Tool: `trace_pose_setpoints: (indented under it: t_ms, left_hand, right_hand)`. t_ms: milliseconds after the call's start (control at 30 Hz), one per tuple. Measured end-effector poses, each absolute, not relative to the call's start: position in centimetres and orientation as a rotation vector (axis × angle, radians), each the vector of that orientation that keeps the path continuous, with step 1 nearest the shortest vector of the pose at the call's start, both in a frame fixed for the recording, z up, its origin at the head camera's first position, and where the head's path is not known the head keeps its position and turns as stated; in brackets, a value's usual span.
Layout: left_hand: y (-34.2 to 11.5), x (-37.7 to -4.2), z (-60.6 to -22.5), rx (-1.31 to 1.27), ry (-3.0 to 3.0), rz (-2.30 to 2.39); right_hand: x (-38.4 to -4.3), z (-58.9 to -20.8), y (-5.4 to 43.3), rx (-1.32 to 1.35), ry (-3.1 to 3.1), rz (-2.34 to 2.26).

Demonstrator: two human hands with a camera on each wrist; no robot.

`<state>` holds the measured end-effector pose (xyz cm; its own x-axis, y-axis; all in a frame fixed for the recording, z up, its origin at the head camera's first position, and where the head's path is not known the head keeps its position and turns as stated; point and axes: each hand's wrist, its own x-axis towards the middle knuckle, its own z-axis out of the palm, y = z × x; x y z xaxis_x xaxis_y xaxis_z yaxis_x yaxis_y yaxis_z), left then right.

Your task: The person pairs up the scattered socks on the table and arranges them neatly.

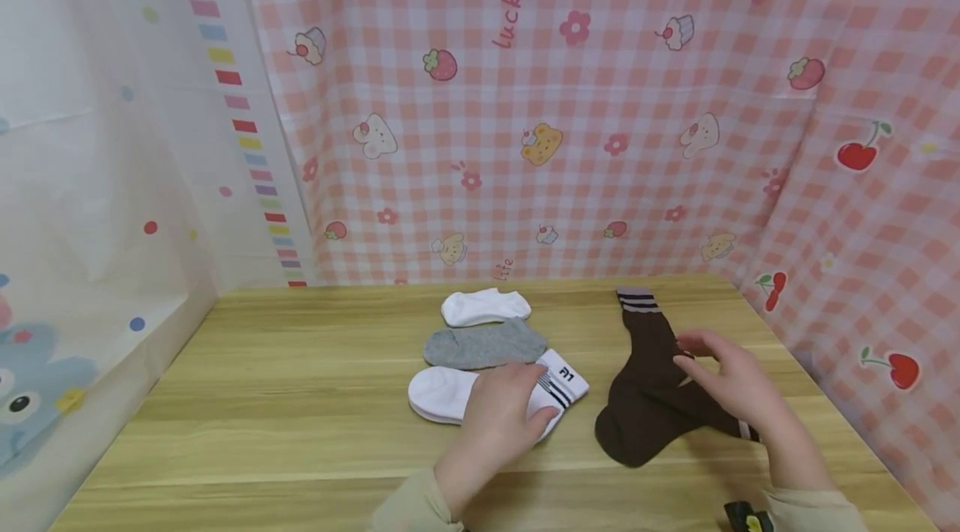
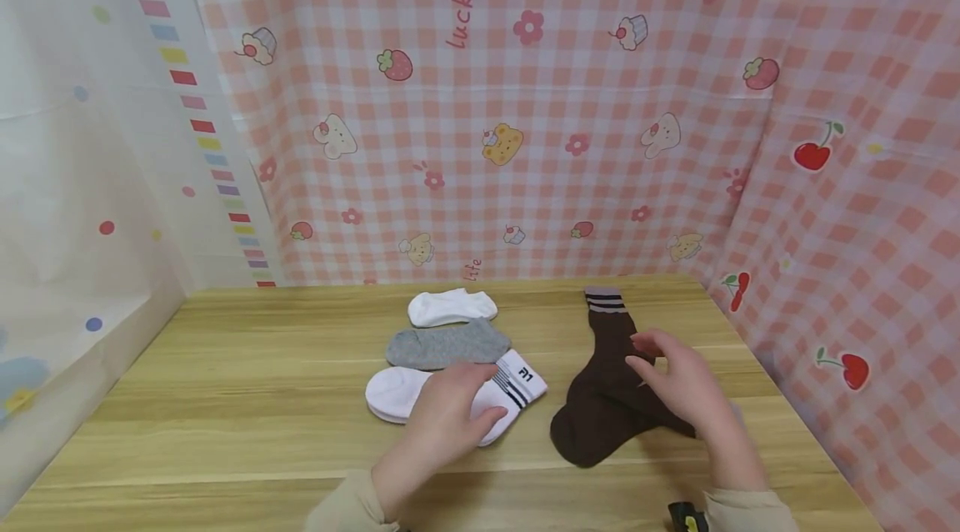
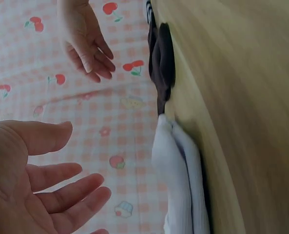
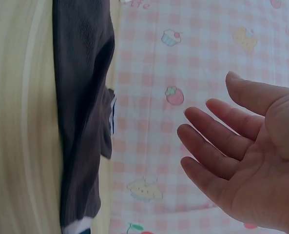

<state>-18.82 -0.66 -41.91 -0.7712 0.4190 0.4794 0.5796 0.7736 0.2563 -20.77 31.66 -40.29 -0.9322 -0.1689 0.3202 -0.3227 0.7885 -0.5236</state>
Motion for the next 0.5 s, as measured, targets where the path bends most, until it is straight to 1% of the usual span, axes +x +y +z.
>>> trace_pose_setpoints:
  t_ms: [300,500]
  left_hand:
    - [1.3,-18.2,-42.5,-0.8,-2.496,-0.441]
    - [2.2,-18.1,-43.0,-0.872,-2.488,-0.36]
  right_hand:
    - [-19.8,-40.5,33.7,0.295,-2.757,0.911]
    - [-19.1,-40.5,34.8,0.239,-2.796,0.937]
